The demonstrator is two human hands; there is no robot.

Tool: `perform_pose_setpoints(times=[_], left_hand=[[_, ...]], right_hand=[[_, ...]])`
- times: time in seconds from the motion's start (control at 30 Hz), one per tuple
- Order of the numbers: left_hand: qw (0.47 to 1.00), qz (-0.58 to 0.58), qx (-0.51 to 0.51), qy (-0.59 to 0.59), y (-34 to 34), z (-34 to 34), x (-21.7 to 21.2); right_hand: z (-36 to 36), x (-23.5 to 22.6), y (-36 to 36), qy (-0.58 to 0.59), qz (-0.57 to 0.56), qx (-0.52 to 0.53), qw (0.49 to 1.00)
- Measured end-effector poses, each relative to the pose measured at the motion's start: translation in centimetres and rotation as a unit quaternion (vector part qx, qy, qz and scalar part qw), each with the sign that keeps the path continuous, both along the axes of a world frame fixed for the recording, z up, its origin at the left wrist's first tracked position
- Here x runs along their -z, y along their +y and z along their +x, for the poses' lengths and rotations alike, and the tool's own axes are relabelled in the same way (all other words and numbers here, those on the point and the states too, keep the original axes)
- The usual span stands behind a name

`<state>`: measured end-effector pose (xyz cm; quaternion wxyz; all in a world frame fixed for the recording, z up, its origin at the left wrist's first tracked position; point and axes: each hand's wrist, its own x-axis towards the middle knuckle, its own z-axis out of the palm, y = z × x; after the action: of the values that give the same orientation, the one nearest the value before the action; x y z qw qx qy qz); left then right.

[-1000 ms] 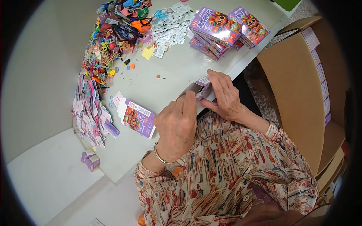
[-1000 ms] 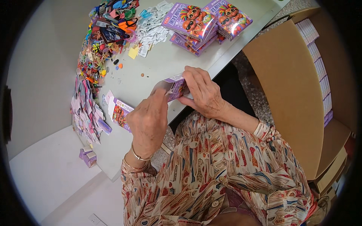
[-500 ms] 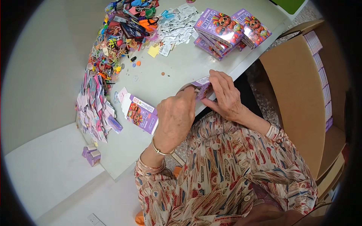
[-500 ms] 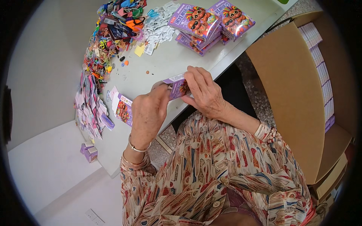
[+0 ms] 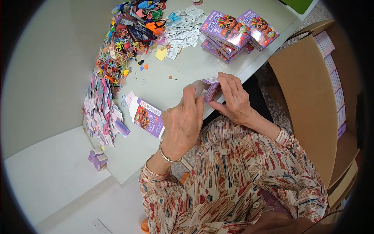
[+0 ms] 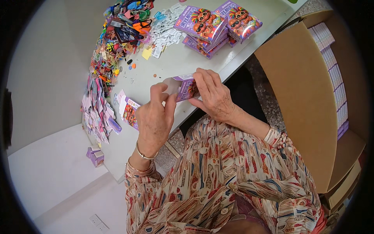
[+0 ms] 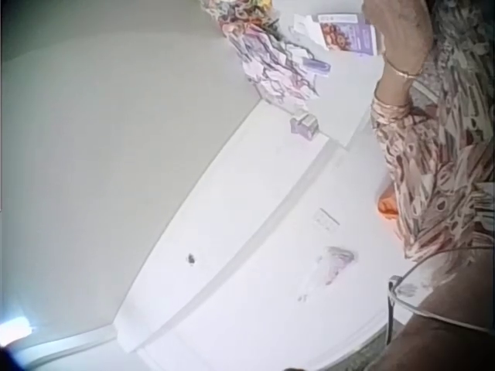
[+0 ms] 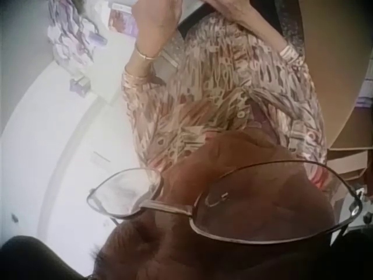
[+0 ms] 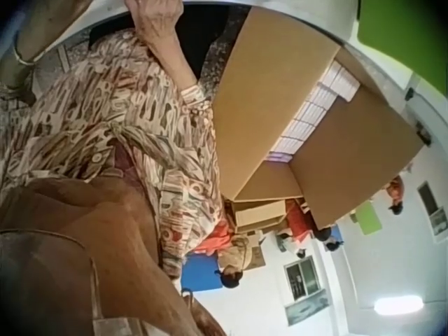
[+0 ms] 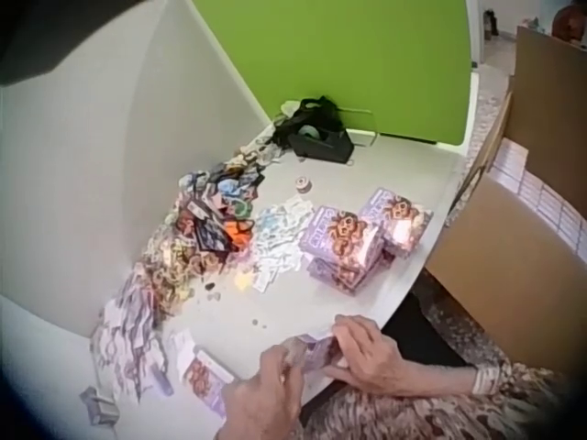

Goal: Packaging collectible cards or stickers into small individual boxes.

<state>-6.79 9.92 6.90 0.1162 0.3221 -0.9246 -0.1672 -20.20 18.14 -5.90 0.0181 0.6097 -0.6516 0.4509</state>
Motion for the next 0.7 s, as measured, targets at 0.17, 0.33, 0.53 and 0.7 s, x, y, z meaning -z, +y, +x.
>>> perform_pose_setpoints(times=[0.17,0.33,0.53,0.7], left_hand=[[0.996,-0.043,0.065,0.039,-0.3,0.7,0.4],[0.997,-0.016,0.076,-0.019,-0.9,0.2,0.2],[0.995,0.056,0.084,-0.009,-1.7,-0.2,-0.2],[0.995,0.051,0.081,-0.023,-1.7,-0.5,-0.1]], right_hand=[[-0.1,0.2,0.0,-0.006,-0.001,0.0,1.0],[0.0,0.1,0.0,0.001,-0.002,0.007,1.0],[0.0,0.0,-0.1,0.014,-0.01,0.0,1.0],[0.0,0.3,-0.1,0.005,-0.012,0.002,1.0]])
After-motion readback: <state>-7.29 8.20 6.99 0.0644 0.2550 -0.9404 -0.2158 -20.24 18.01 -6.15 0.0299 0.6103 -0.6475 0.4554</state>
